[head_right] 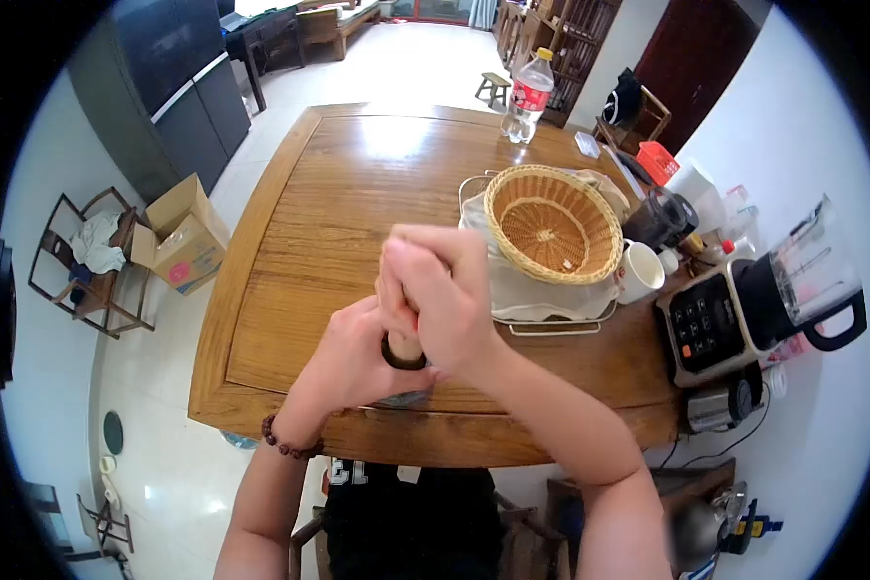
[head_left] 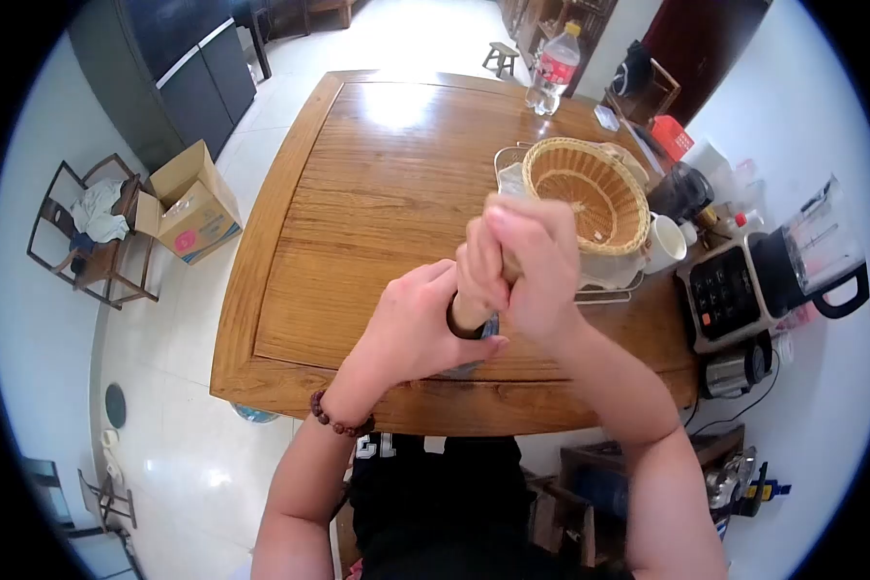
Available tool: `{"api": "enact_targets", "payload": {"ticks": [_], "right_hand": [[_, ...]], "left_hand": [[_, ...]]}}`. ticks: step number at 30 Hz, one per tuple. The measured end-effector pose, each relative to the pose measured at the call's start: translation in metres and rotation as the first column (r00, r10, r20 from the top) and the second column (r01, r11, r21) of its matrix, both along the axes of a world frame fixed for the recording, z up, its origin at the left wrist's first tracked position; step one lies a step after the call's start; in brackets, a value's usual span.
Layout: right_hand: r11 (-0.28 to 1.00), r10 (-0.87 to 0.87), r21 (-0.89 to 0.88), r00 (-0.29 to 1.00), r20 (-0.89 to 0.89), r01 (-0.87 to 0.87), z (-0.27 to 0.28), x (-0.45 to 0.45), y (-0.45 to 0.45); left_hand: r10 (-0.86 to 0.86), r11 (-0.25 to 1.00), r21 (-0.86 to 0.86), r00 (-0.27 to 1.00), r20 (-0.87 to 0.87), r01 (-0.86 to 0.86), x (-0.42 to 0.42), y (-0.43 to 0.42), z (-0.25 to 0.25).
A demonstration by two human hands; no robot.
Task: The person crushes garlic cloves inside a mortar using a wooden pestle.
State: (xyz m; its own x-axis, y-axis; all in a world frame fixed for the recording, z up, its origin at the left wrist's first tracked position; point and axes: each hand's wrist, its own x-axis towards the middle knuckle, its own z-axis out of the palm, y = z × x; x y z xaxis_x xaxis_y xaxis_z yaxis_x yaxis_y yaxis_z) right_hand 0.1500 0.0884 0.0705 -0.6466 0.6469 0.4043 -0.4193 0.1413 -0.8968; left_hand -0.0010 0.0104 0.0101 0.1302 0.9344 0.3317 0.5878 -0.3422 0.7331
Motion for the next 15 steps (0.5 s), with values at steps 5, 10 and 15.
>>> {"api": "enact_targets", "payload": {"ticks": [5,10,15], "right_hand": [[0.998,-0.047,-0.055,0.997,-0.056,0.044,-0.001,-0.006,-0.002],[0.992,-0.045,-0.122,0.999,-0.004,0.044,0.018,-0.004,0.0],[0.995,-0.043,-0.091,0.991,-0.13,0.031,0.023,-0.001,-0.006]], "left_hand": [[0.0,1.0,-0.024,1.0,0.01,0.0,0.001,0.006,-0.001],[0.004,1.0,-0.013,1.0,0.002,-0.004,0.001,0.003,-0.003],[0.006,1.0,-0.006,1.0,0.024,-0.006,0.001,0.006,-0.001]]}}
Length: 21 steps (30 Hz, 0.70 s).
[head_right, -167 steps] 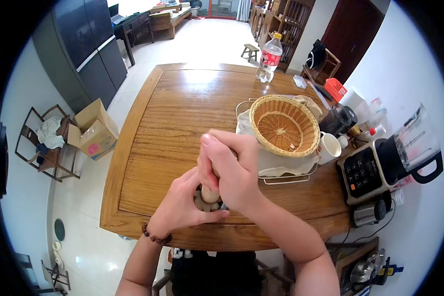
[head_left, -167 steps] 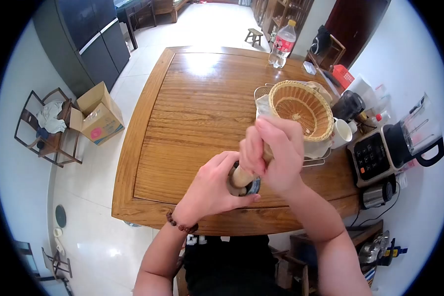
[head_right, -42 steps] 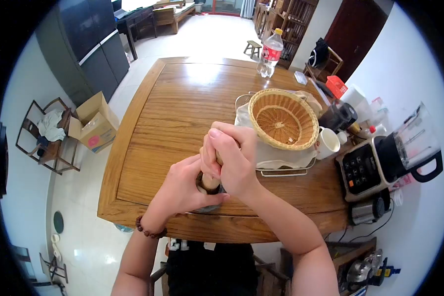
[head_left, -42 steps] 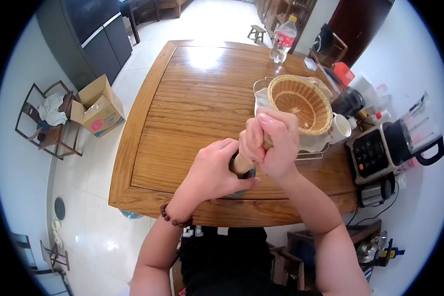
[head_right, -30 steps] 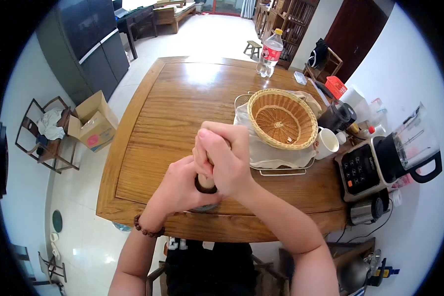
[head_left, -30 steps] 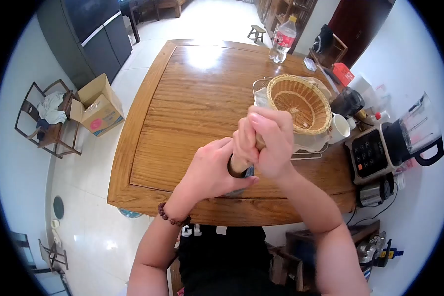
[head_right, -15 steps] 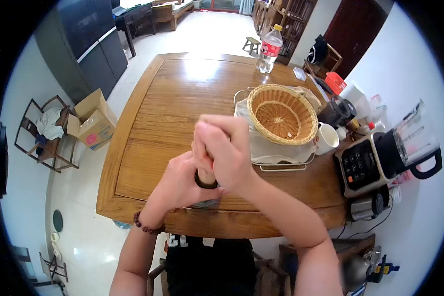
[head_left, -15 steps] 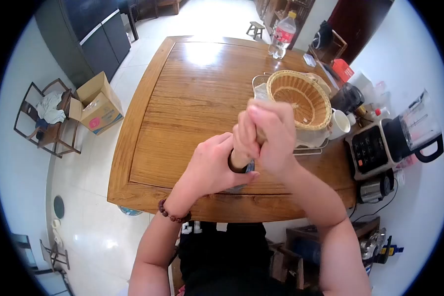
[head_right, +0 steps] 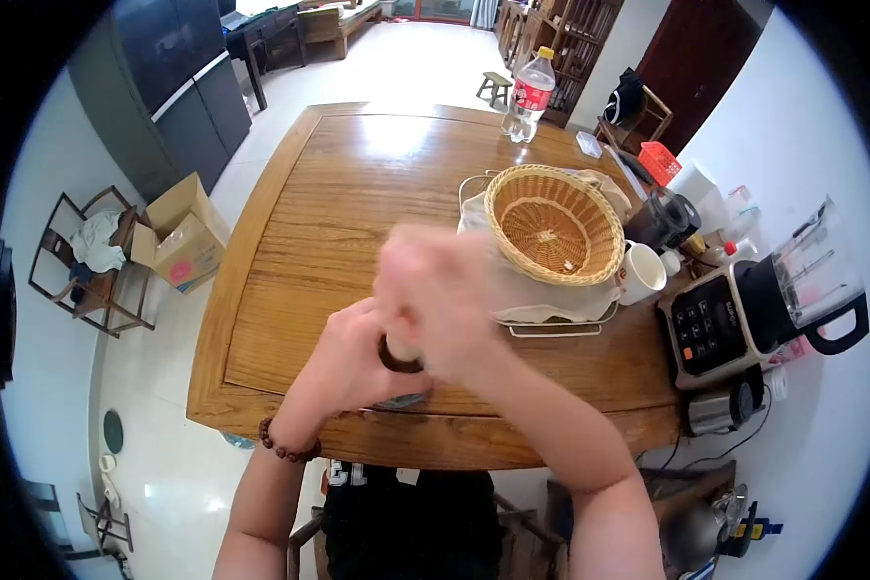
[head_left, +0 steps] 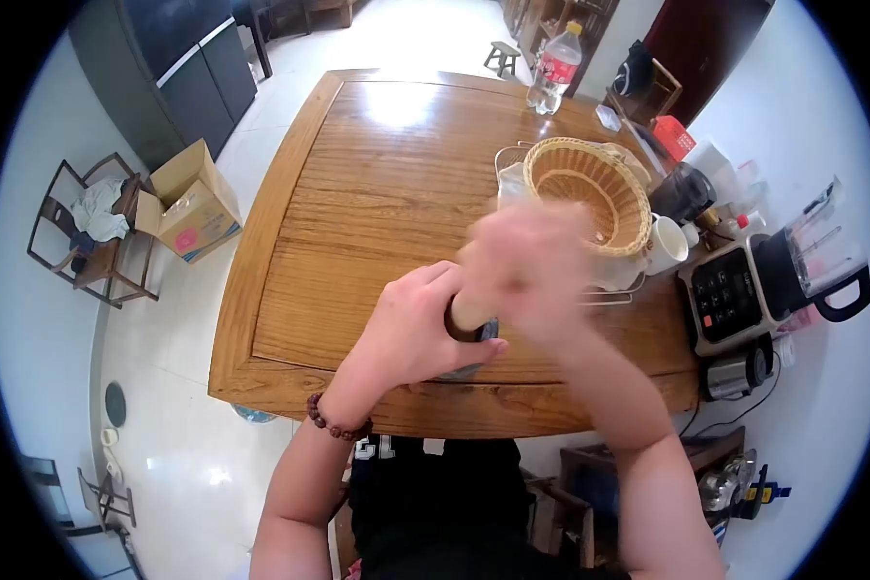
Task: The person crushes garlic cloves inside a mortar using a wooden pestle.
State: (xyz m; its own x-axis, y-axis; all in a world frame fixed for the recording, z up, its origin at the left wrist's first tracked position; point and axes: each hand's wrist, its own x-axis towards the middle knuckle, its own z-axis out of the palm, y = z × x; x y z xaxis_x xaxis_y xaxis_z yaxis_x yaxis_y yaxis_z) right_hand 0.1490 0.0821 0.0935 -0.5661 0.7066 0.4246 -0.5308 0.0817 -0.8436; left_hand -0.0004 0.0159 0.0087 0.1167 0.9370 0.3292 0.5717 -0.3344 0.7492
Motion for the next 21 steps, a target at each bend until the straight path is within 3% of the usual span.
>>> {"api": "enact_targets", "payload": {"ticks": [3,6,7,9,13,18,21], "right_hand": [[0.999,-0.021,0.033,0.992,0.122,0.018,-0.025,-0.007,0.006],[0.995,-0.04,0.093,0.998,0.05,0.036,-0.003,0.001,0.013],[0.998,-0.039,0.043,0.999,0.002,0.039,0.01,0.002,0.007],[1.0,-0.011,0.019,1.0,-0.012,0.012,0.018,0.004,0.006],[1.0,-0.007,0.015,1.0,-0.017,0.007,0.021,0.013,0.008],[0.999,0.008,0.039,0.999,-0.05,-0.006,0.022,0.005,0.01],[0.999,0.03,0.021,0.999,-0.043,-0.029,0.017,-0.009,0.005]], "left_hand": [[0.014,1.0,-0.024,1.0,0.006,-0.014,0.0,-0.001,0.004],[0.004,1.0,-0.021,0.999,-0.046,-0.005,-0.001,0.001,0.0],[0.01,0.999,-0.033,0.999,-0.042,-0.011,0.0,-0.001,-0.001],[-0.002,0.999,-0.041,0.999,0.04,0.004,0.001,0.0,0.001],[-0.013,0.995,-0.098,1.0,0.007,0.014,-0.001,0.001,0.003],[-0.057,0.998,-0.022,0.994,0.098,0.059,-0.008,-0.003,0.004],[-0.053,0.994,-0.088,0.991,0.126,0.065,-0.01,-0.005,0.003]]}}
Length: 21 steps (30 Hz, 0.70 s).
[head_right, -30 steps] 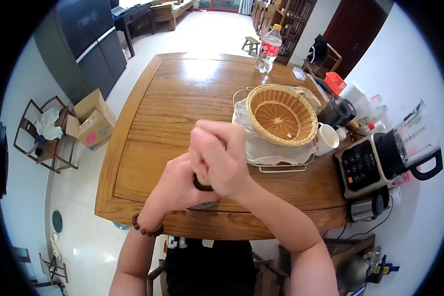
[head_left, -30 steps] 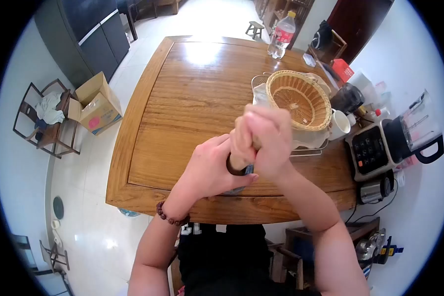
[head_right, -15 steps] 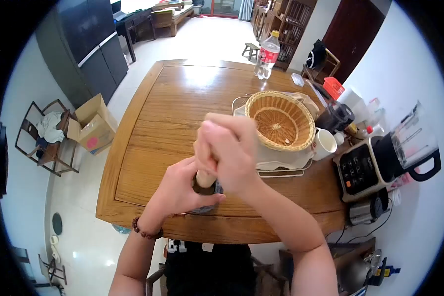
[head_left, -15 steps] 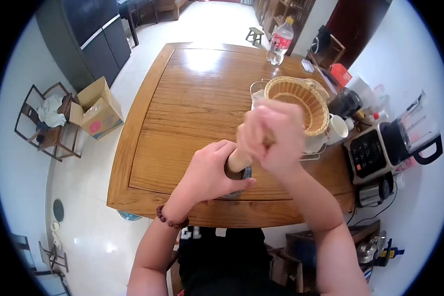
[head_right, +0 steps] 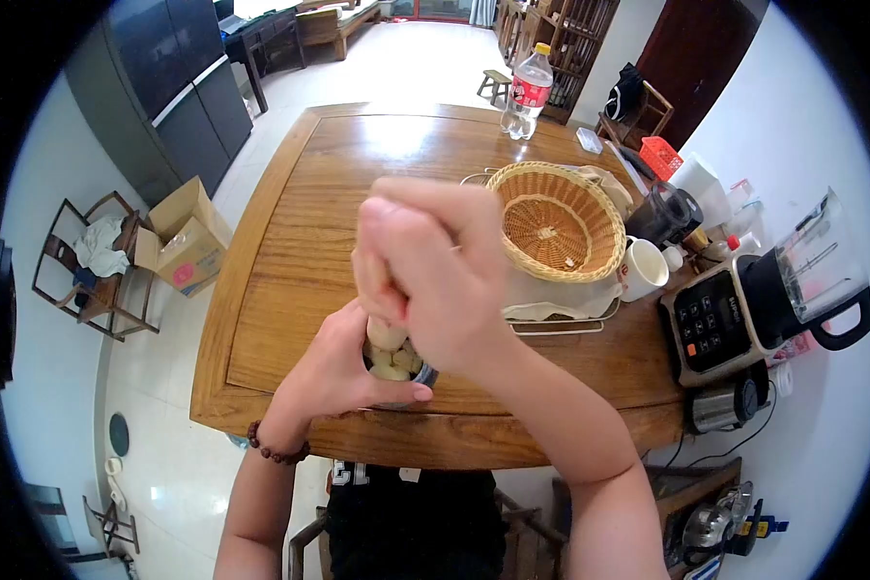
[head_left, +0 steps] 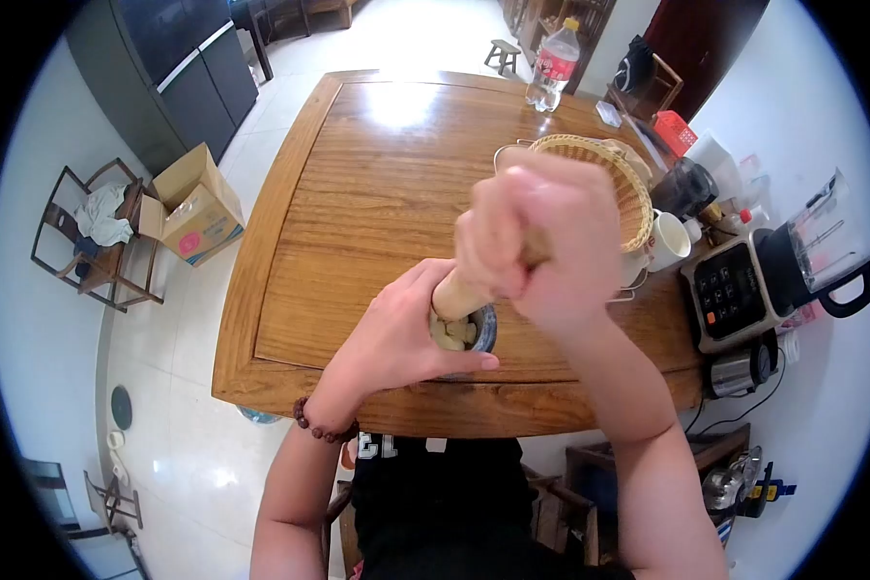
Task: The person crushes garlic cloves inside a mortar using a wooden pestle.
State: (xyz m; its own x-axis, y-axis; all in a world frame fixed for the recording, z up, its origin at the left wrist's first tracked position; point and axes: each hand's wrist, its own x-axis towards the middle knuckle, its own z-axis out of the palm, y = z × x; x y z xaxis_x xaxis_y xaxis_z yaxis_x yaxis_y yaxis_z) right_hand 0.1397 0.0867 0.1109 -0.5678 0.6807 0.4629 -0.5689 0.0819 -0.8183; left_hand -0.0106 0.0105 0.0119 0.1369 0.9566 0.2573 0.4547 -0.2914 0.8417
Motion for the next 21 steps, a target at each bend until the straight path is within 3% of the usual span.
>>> {"api": "enact_targets", "payload": {"ticks": [2,5,9,12,14,15,17,21], "right_hand": [[0.999,-0.014,0.043,0.992,0.128,0.009,-0.024,-0.009,0.003],[0.996,0.04,-0.084,0.997,0.059,-0.035,-0.026,-0.001,0.007],[1.0,-0.012,0.008,0.997,0.071,0.012,-0.006,0.003,-0.001],[1.0,-0.008,-0.002,1.0,0.005,0.008,-0.008,0.003,-0.004],[0.989,-0.077,0.14,0.969,0.236,0.044,-0.035,-0.003,-0.001],[0.989,-0.073,0.143,0.969,0.237,0.04,-0.033,-0.002,-0.001],[0.996,0.048,-0.083,0.998,0.049,-0.044,-0.028,0.005,-0.002],[0.998,0.023,0.054,0.999,-0.025,-0.021,0.003,0.02,-0.003]], "left_hand": [[-0.004,0.999,-0.05,1.0,0.017,0.005,-0.003,-0.003,0.0],[-0.004,0.999,-0.051,0.999,0.041,0.006,-0.003,-0.002,-0.006],[0.014,0.998,0.066,0.999,0.051,-0.017,0.001,-0.001,-0.008],[-0.007,1.0,0.015,1.0,-0.01,0.007,0.005,0.0,0.007],[-0.008,0.999,0.037,0.999,-0.033,0.009,0.007,0.002,0.003],[-0.01,0.999,0.05,0.998,-0.056,0.013,0.008,0.003,0.001],[0.01,0.998,0.06,0.996,-0.084,-0.005,0.009,0.003,-0.001],[0.055,0.995,0.095,0.99,-0.128,-0.043,0.01,0.002,-0.001]]}}
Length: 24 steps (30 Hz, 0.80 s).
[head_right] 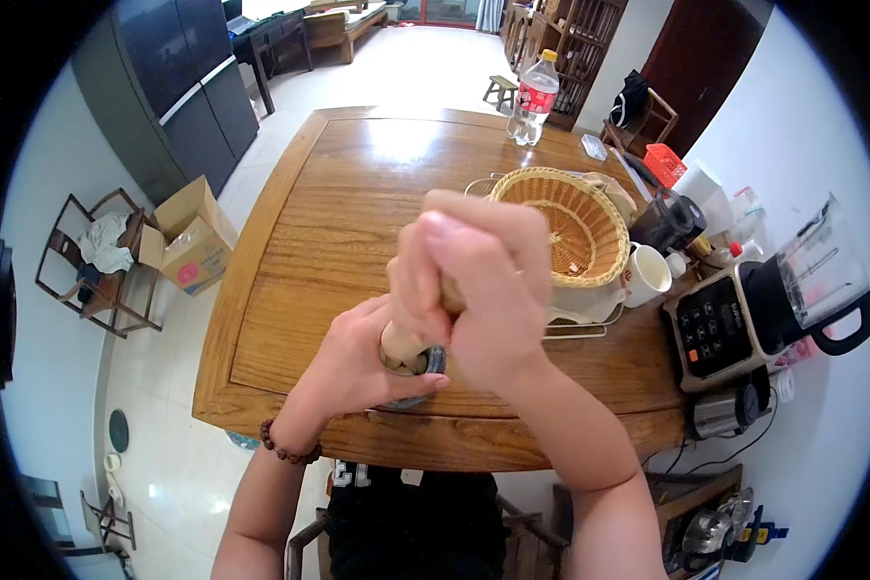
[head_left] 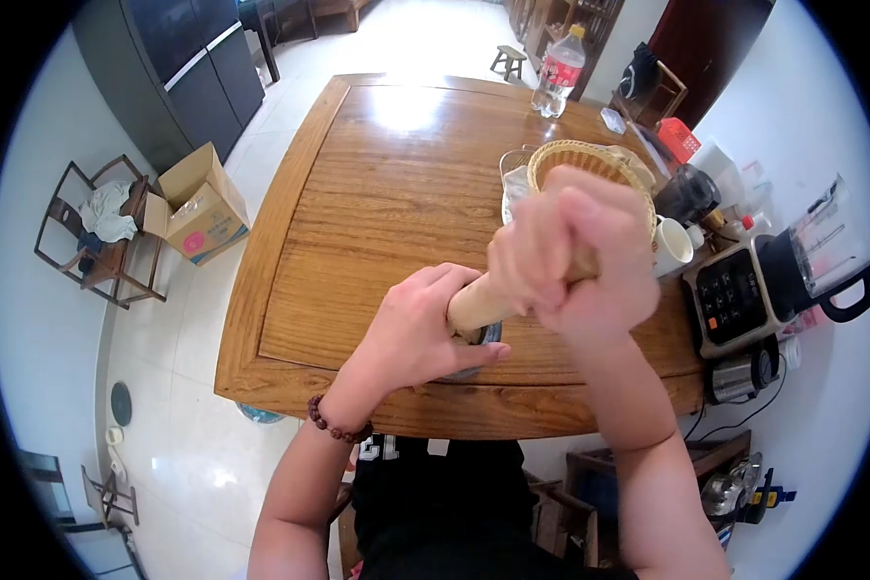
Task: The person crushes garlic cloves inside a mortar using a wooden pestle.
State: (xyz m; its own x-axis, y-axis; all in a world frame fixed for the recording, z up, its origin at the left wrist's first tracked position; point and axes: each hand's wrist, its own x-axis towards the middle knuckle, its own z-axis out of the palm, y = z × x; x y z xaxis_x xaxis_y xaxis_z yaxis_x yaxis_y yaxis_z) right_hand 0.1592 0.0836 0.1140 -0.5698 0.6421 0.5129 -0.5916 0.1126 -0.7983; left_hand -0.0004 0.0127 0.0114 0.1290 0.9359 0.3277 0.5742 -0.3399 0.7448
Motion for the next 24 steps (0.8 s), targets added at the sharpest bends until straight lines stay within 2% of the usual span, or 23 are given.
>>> {"api": "enact_targets", "payload": {"ticks": [4,7,9,12,13,20,24], "right_hand": [[1.0,-0.027,-0.015,1.0,-0.004,0.027,0.007,0.003,0.001],[1.0,-0.022,-0.014,0.999,-0.028,0.022,-0.01,-0.003,0.005],[0.997,-0.076,0.025,0.986,0.151,0.073,-0.034,-0.015,0.004],[0.998,-0.047,-0.039,0.993,0.107,0.051,-0.029,-0.012,0.001],[0.998,-0.058,0.033,0.996,0.067,0.055,-0.024,-0.01,-0.001],[0.997,-0.074,0.013,0.993,0.09,0.073,-0.027,-0.011,0.001],[0.999,-0.029,-0.017,0.999,0.027,0.03,-0.019,-0.007,-0.003]], "left_hand": [[0.016,1.0,0.003,1.0,0.013,-0.016,0.0,0.0,-0.001],[0.031,1.0,0.001,0.999,0.012,-0.031,0.0,0.0,-0.002],[0.016,0.998,-0.056,1.0,-0.009,-0.016,-0.001,0.001,-0.001],[0.02,0.999,-0.04,1.0,0.007,-0.02,-0.001,0.002,-0.005],[0.025,0.999,-0.044,1.0,0.008,-0.024,-0.002,0.001,-0.006],[0.021,0.999,-0.033,1.0,0.021,-0.02,-0.002,0.004,-0.006],[0.025,0.999,-0.036,1.0,0.016,-0.025,-0.002,0.002,-0.006]]}}
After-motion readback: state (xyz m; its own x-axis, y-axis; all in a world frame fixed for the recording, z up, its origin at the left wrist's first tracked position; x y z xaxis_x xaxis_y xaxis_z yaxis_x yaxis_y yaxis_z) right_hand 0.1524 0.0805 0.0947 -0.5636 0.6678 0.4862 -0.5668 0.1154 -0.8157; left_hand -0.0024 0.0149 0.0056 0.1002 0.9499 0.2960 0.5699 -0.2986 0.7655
